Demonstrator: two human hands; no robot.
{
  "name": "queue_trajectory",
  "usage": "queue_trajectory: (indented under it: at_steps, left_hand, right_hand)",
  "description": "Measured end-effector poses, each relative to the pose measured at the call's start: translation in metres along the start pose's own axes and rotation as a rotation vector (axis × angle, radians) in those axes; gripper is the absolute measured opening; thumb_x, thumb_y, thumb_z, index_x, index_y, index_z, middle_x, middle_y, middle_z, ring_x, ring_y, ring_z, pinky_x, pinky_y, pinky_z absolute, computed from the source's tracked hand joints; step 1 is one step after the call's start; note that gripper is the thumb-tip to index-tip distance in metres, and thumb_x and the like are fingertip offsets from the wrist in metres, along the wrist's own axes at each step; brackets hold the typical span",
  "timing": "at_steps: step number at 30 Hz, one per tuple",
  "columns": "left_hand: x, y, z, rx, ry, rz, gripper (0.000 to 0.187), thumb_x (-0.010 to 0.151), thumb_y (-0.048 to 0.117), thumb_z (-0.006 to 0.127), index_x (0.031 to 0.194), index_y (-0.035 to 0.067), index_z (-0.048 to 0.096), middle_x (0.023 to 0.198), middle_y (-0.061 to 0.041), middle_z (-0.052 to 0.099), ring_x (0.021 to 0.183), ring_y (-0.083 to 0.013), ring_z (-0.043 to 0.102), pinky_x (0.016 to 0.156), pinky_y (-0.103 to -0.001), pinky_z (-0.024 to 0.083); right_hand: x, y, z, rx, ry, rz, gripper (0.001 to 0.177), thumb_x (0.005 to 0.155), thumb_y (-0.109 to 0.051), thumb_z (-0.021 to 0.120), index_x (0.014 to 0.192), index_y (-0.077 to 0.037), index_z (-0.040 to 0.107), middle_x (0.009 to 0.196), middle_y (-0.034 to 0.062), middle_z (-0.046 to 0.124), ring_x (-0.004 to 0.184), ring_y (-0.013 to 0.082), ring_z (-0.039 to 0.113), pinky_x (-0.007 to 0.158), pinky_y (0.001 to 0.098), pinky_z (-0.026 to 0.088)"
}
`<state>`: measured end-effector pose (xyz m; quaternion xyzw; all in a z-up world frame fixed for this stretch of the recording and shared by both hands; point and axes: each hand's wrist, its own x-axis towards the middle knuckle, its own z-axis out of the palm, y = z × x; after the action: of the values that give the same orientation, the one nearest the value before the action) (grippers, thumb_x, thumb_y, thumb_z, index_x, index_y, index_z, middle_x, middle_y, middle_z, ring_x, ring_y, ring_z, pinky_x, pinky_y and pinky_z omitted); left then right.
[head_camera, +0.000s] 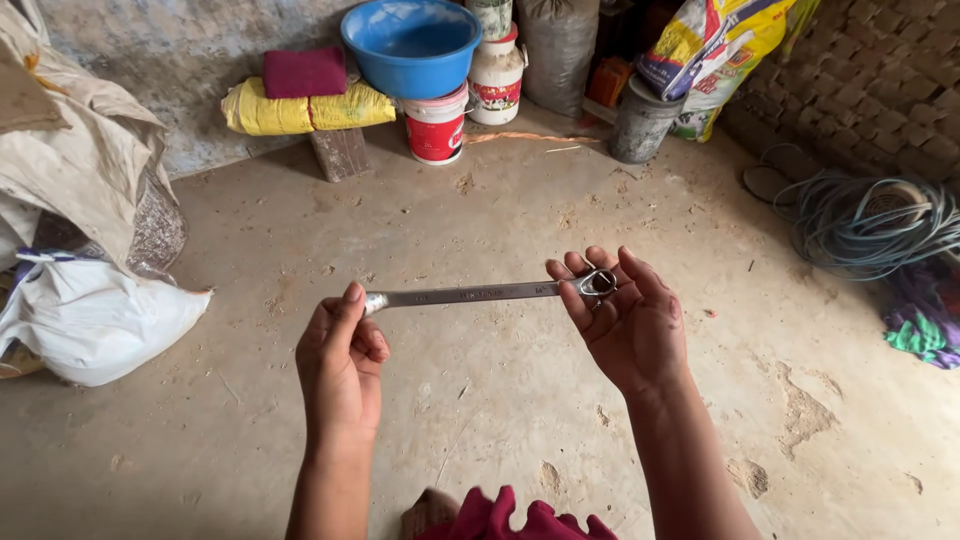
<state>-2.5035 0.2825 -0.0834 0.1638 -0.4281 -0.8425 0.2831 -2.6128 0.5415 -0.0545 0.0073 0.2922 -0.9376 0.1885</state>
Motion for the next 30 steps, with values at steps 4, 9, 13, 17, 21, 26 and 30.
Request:
queue_trajectory:
  at_steps: [4,9,13,17,21,26,30]
  left_hand:
    - [0.033,-0.011,0.019,0.003,-0.001,0.001,0.022,0.094,0.028,0.075,0.089,0.012,0.06,0.064,0.002,0.056,0.055,-0.007,0.053,0.055,-0.024,0.042]
    - [0.095,-0.031,0.04,-0.022,-0.012,-0.008,0.022,0.094,0.027,0.075,0.09,0.011,0.061,0.065,0.003,0.054,0.055,-0.0073,0.052,0.054,-0.024,0.042]
    - [0.161,-0.04,0.056,-0.039,-0.062,-0.046,0.021,0.093,0.026,0.075,0.092,0.011,0.061,0.067,0.003,0.056,0.057,-0.0074,0.052,0.054,-0.025,0.042]
    - [0.24,-0.035,0.083,-0.087,-0.149,-0.045,0.021,0.097,0.027,0.072,0.094,0.009,0.062,0.069,0.002,0.056,0.061,-0.0079,0.053,0.059,-0.026,0.043]
    - [0.299,-0.029,0.096,-0.053,-0.171,-0.079,0.02,0.099,0.029,0.065,0.094,0.01,0.061,0.072,0.0,0.061,0.064,-0.0108,0.058,0.062,-0.027,0.047]
    - [0.354,-0.035,0.103,0.039,-0.16,-0.053,0.02,0.099,0.028,0.063,0.106,0.01,0.066,0.08,-0.001,0.064,0.072,-0.0106,0.061,0.066,-0.026,0.049]
    - [0.39,-0.046,0.107,0.08,-0.143,-0.07,0.026,0.099,0.027,0.062,0.118,0.009,0.066,0.086,-0.001,0.066,0.077,-0.0096,0.062,0.068,-0.026,0.049]
  right_hand:
    - [0.035,-0.009,-0.005,-0.006,0.024,-0.008,0.032,0.105,-0.027,0.052,0.108,0.003,0.064,0.11,0.0198,0.071,0.122,0.0379,0.066,0.095,0.0393,0.061]
    - [0.09,-0.02,-0.003,-0.039,0.053,-0.036,0.032,0.103,-0.028,0.053,0.107,0.002,0.065,0.108,0.019,0.072,0.119,0.0388,0.069,0.094,0.0398,0.062]
    - [0.148,-0.023,-0.001,-0.029,0.036,-0.089,0.032,0.105,-0.028,0.055,0.107,0.001,0.065,0.108,0.0179,0.071,0.12,0.0378,0.068,0.095,0.0399,0.061]
    - [0.212,-0.032,0.025,-0.03,0.034,-0.121,0.031,0.102,-0.029,0.056,0.106,0.001,0.066,0.109,0.0164,0.072,0.119,0.0377,0.069,0.094,0.0399,0.061]
    - [0.266,-0.026,0.042,-0.018,0.068,-0.171,0.031,0.101,-0.03,0.057,0.106,-0.001,0.066,0.113,0.016,0.072,0.118,0.0369,0.069,0.093,0.0395,0.061]
    - [0.319,-0.01,0.053,-0.042,0.119,-0.144,0.032,0.1,-0.03,0.056,0.105,0.0,0.066,0.117,0.0184,0.071,0.117,0.0372,0.069,0.093,0.0393,0.061]
    - [0.362,-0.009,0.047,-0.014,0.087,-0.115,0.032,0.1,-0.029,0.056,0.106,0.0,0.067,0.118,0.0182,0.07,0.117,0.0375,0.068,0.094,0.04,0.061]
